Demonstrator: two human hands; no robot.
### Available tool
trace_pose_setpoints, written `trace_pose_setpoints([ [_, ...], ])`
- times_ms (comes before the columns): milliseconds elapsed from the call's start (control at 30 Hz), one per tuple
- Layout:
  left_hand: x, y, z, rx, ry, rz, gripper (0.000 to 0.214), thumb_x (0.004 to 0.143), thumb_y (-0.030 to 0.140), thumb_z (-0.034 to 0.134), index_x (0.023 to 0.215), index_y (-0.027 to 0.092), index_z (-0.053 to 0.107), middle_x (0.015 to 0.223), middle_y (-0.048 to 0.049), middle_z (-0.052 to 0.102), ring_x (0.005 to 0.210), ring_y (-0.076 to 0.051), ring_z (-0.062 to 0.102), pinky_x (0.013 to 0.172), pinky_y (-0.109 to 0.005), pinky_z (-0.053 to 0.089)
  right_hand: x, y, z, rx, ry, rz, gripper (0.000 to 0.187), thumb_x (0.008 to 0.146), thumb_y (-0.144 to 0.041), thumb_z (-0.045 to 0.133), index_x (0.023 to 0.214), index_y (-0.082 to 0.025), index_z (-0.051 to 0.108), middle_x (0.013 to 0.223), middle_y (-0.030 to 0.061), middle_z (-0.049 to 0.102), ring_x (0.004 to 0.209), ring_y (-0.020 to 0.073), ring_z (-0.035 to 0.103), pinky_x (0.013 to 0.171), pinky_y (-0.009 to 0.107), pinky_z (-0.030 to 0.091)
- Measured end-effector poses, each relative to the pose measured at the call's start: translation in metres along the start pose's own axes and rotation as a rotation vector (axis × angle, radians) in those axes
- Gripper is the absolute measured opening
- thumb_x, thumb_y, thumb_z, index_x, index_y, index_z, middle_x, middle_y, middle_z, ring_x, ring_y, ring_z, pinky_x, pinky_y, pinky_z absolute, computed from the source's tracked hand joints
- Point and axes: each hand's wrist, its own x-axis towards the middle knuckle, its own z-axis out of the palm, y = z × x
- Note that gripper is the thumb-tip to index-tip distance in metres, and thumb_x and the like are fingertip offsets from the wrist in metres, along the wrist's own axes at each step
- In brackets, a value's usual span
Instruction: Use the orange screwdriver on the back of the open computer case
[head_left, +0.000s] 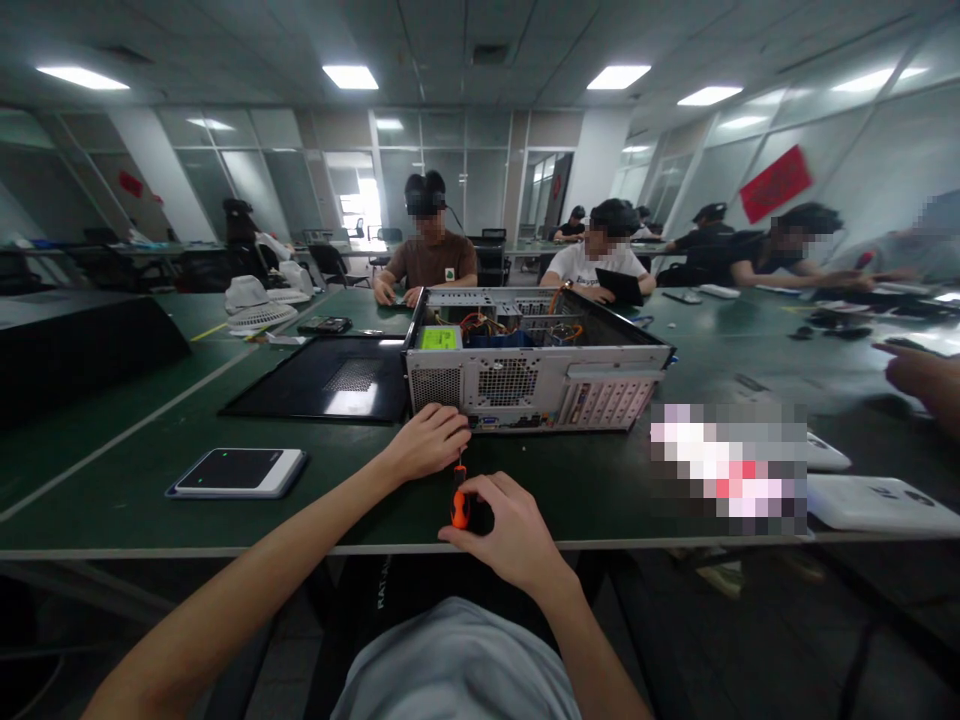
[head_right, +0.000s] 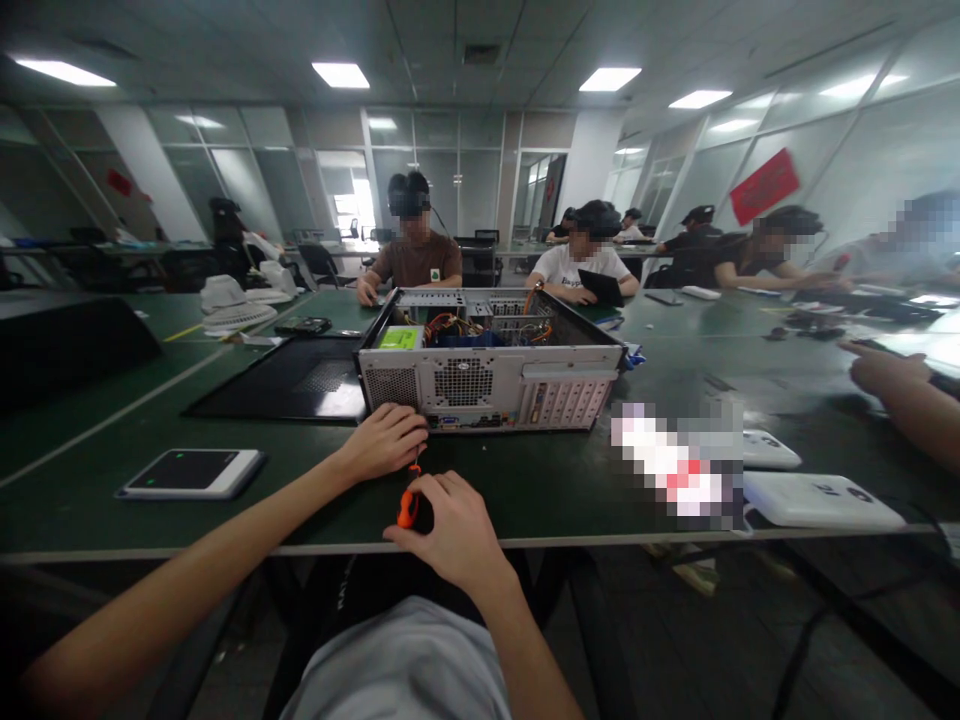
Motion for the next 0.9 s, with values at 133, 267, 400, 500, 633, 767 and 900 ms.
trace_pose_setpoints([
  [133, 0.016, 0.004, 0.002, 0.043, -0.038, 0.049, 0.046, 0.093, 0.020, 0.063, 0.139, 0.019, 0.060, 0.156, -0.0131, 0.051, 0.149, -0.030, 0.041, 0.123, -0.050, 0.033, 0.000, 0.003, 0.000, 0.052, 0.040, -0.059, 0.040, 0.072, -0.036, 0.093, 0.104, -0.023, 0.072, 0.098, 0.0048, 0.075, 0.094, 0.0245, 0.067, 0.085, 0.038, 0.055],
  [267, 0.031, 0.009, 0.006, 0.081, -0.101, 0.047, 0.079, 0.087, 0.015, 0.064, 0.160, 0.021, 0.035, 0.171, -0.0104, 0.026, 0.159, -0.030, 0.019, 0.129, -0.054, 0.019, 0.000, 0.009, 0.002, 0.122, 0.088, -0.093, 0.045, 0.071, -0.034, 0.094, 0.111, -0.023, 0.075, 0.105, 0.0063, 0.076, 0.099, 0.0246, 0.067, 0.091, 0.039, 0.056],
  [400, 0.035, 0.012, 0.008, 0.096, -0.144, 0.005, 0.081, 0.089, 0.014, 0.056, 0.164, 0.019, 0.026, 0.172, -0.0082, 0.019, 0.161, -0.028, 0.012, 0.130, -0.053, 0.015, 0.000, 0.012, 0.002, 0.159, 0.065, -0.102, 0.046, 0.071, -0.031, 0.094, 0.113, -0.025, 0.077, 0.109, 0.0059, 0.073, 0.101, 0.0229, 0.066, 0.091, 0.038, 0.056],
  [500, 0.034, 0.013, 0.009, 0.105, -0.156, -0.009, 0.082, 0.089, 0.013, 0.054, 0.165, 0.017, 0.022, 0.173, -0.0077, 0.018, 0.161, -0.027, 0.009, 0.131, -0.052, 0.013, 0.001, 0.012, 0.000, 0.220, 0.040, -0.042, 0.055, 0.070, -0.027, 0.094, 0.120, -0.024, 0.072, 0.110, 0.0052, 0.072, 0.099, 0.0218, 0.066, 0.090, 0.037, 0.057],
  [633, 0.033, 0.013, 0.011, 0.116, -0.153, -0.016, 0.081, 0.091, 0.015, 0.052, 0.165, 0.016, 0.021, 0.173, -0.0075, 0.018, 0.161, -0.027, 0.008, 0.131, -0.052, 0.015, 0.001, 0.011, -0.005, 0.323, -0.007, -0.009, 0.040, 0.075, -0.023, 0.089, 0.112, -0.024, 0.072, 0.115, 0.0058, 0.072, 0.102, 0.0215, 0.068, 0.091, 0.037, 0.057],
  [767, 0.033, 0.012, 0.011, 0.113, -0.141, -0.011, 0.081, 0.092, 0.017, 0.051, 0.166, 0.016, 0.020, 0.173, -0.0068, 0.017, 0.161, -0.027, 0.008, 0.131, -0.052, 0.015, 0.000, 0.006, -0.011, 0.286, -0.061, -0.063, 0.036, 0.085, -0.018, 0.077, 0.119, -0.027, 0.072, 0.138, 0.0083, 0.062, 0.127, 0.0241, 0.060, 0.110, 0.042, 0.048],
  [900, 0.033, 0.011, 0.011, 0.100, -0.157, -0.016, 0.088, 0.088, 0.016, 0.057, 0.166, 0.018, 0.017, 0.173, -0.0059, 0.017, 0.161, -0.026, 0.008, 0.131, -0.051, 0.014, -0.003, 0.002, -0.013, 0.285, -0.124, -0.044, 0.049, 0.089, -0.015, 0.068, 0.135, -0.026, 0.057, 0.133, 0.0078, 0.064, 0.124, 0.0229, 0.062, 0.111, 0.042, 0.047],
])
